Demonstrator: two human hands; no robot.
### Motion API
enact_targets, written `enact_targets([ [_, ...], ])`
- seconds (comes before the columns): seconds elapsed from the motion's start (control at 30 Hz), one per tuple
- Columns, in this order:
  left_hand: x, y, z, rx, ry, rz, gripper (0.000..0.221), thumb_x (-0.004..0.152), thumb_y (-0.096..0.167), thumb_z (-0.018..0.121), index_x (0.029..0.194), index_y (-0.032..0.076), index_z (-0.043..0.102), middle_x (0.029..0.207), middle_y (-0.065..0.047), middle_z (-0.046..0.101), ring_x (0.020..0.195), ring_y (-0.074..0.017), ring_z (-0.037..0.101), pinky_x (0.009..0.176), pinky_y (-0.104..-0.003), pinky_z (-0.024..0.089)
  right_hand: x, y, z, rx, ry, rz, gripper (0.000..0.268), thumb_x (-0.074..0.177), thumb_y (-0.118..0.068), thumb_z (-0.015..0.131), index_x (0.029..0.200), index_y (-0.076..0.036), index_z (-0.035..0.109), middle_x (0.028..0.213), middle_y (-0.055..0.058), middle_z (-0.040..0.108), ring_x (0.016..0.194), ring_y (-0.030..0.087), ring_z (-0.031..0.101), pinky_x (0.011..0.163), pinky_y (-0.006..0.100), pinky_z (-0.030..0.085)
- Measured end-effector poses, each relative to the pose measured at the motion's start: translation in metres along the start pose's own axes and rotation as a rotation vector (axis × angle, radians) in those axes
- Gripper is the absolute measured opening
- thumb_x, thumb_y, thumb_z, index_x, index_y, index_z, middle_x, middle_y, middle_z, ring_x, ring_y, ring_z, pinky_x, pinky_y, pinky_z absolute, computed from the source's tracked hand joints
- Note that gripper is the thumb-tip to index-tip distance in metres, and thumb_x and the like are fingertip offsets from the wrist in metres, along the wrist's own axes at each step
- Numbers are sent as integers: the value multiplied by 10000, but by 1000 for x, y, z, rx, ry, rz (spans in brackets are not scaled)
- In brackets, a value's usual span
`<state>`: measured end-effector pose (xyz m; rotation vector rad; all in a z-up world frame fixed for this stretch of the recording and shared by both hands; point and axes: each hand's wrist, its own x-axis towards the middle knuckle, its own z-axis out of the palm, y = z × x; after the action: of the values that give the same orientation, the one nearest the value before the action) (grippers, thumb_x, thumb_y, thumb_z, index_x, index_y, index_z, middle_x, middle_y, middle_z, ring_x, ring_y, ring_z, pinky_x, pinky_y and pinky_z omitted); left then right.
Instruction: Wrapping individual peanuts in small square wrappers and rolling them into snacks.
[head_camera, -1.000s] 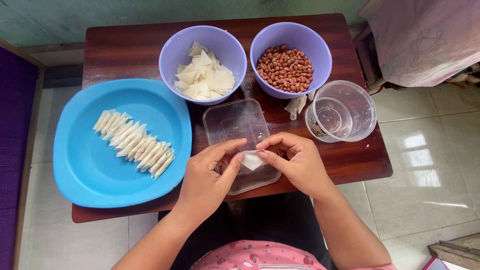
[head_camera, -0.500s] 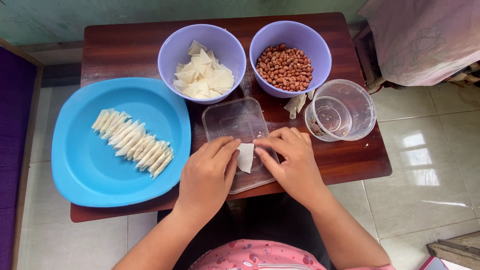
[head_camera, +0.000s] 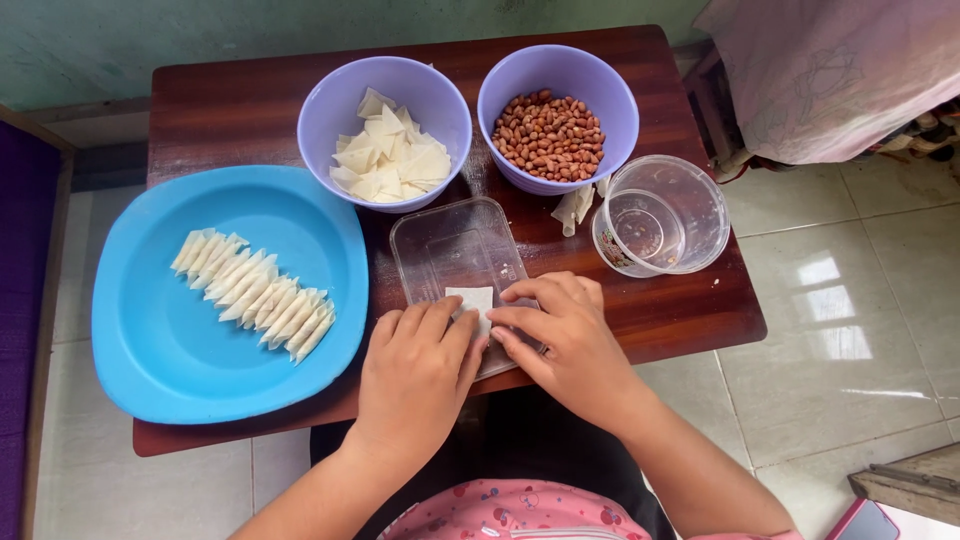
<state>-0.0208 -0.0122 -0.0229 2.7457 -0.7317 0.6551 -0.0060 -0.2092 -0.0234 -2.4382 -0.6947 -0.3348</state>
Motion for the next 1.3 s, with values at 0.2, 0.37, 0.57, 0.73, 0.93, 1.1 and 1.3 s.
enact_targets([
  [0.2,53,-2,-36,-191,48,71,143,979,157,670,1066,51,709,1048,-115,690,894,-326,628,795,-442,481,28,7,-73,-37,91,-58,129,907,-165,776,1028,-121,786,1044,23,740,1001,194,619,985,423,302],
  [0.37,138,-15,-16,-243,4,96,78,909,90,720,834,68,724,813,-85,663,713,-348,602,626,-479,466,91,59,-107,-260,-38,17,140,989,-281,725,1076,-197,795,1031,5,692,972,235,548,918,457,290],
  [0.57,219,-30,71,89,-337,25,182,806,76,710,696,209,653,708,-10,678,639,-321,623,749,-417,431,153,133,-71,-303,-223,92,72,855,-233,774,894,-273,820,901,-42,703,942,253,591,851,471,270],
  [0.73,239,-27,88,256,-561,9,215,794,73,683,747,276,630,735,70,691,704,-220,665,873,-364,375,164,126,-61,-253,-297,121,194,876,-84,644,857,-192,805,869,-1,678,899,289,523,813,466,239],
  [0.93,245,-31,82,265,-623,7,271,793,29,655,709,282,602,701,78,668,652,-200,618,887,-367,325,168,126,-57,-242,-343,104,293,799,61,496,583,-134,471,661,2,465,721,227,376,807,400,229],
  [1.1,248,-35,83,262,-671,-17,260,847,53,600,740,289,625,737,60,686,672,-228,612,883,-405,303,171,127,-50,-257,-401,136,211,812,-11,628,672,-162,669,595,-39,604,677,267,452,823,396,238],
  [1.3,249,-38,91,208,-655,-44,298,824,-2,522,732,262,624,730,38,682,660,-255,614,925,-411,298,170,140,-37,-327,-361,119,314,800,23,482,546,-163,484,593,10,537,780,266,376,800,412,245],
])
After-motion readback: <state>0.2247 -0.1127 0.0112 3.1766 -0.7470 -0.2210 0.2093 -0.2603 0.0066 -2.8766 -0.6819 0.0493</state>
